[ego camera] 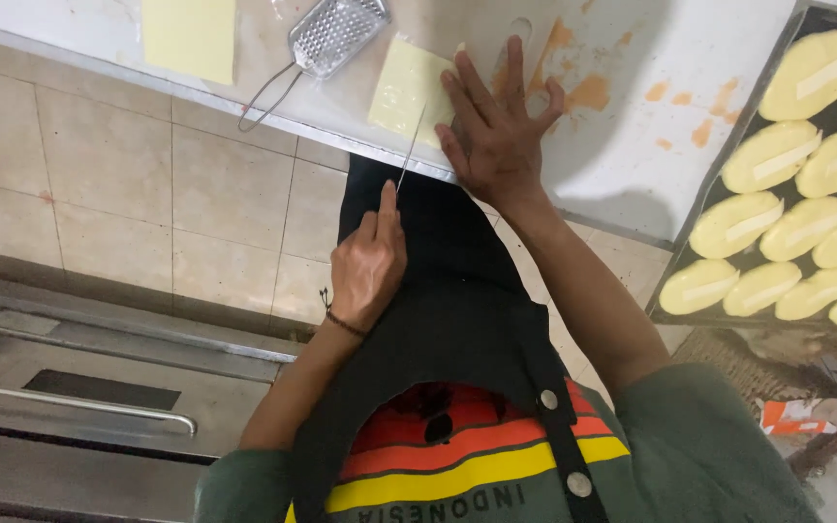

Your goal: The person cuts rectangular cheese slices into strips and places one strip into each pre-slit oval dough piece arranged on a baking tray. The person repeats this process across multiple dough pieces, handling the cheese and dough by hand.

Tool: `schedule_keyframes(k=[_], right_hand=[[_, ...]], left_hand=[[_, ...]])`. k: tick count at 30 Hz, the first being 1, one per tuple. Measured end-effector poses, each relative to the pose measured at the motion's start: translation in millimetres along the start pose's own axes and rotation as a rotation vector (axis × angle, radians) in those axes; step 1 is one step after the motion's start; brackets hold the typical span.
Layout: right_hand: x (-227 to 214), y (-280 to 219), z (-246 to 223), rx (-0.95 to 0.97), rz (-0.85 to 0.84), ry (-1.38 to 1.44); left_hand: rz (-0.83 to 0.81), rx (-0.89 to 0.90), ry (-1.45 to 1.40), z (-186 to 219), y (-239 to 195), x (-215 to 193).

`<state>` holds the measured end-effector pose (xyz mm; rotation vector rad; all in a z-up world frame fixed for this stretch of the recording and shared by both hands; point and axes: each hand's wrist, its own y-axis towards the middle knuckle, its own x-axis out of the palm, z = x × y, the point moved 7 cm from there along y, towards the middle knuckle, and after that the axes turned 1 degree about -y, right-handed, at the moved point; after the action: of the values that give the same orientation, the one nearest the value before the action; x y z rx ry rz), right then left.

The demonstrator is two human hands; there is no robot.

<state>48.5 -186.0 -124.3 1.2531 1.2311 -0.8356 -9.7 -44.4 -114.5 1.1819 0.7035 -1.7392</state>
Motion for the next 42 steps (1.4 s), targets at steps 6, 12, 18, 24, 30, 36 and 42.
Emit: schedule_keyframes(k=[6,12,18,24,30,36,42], right_hand=[[3.4,-3.8,1.9,0.005,0.024,0.008],[8.0,-16.0,21.5,0.246,0.032,0.323],[2.3,-7.5,36.6,0.564,-0.105,0.162],[8.2,3.5,44.0,0.727,-0.294,0.273],[31.5,-11.3,61.2,0.727,-0.154,0.755],[42.5,-27.0,47.1,0.942,0.026,1.808],[61.8,-41.2,42.1,0.785,0.243,1.793]], left_hand=[[-0.070,-0.029,0.000,-7.4,-21.9,-31.7],[0.207,-0.070,-0.102,-56.4,29.4,-68.8],[0.399,0.031,-0.063,-78.9,104.5,-47.6],[0.429,0.096,-0.059,-42.3,114.0,-67.1],[0.384,0.299,-0.409,-4.3,113.2,-28.8],[0.241,0.287,-0.678,13.1,130.9,-10.9],[0.107,0.312,-0.740,27.9,141.0,18.3]])
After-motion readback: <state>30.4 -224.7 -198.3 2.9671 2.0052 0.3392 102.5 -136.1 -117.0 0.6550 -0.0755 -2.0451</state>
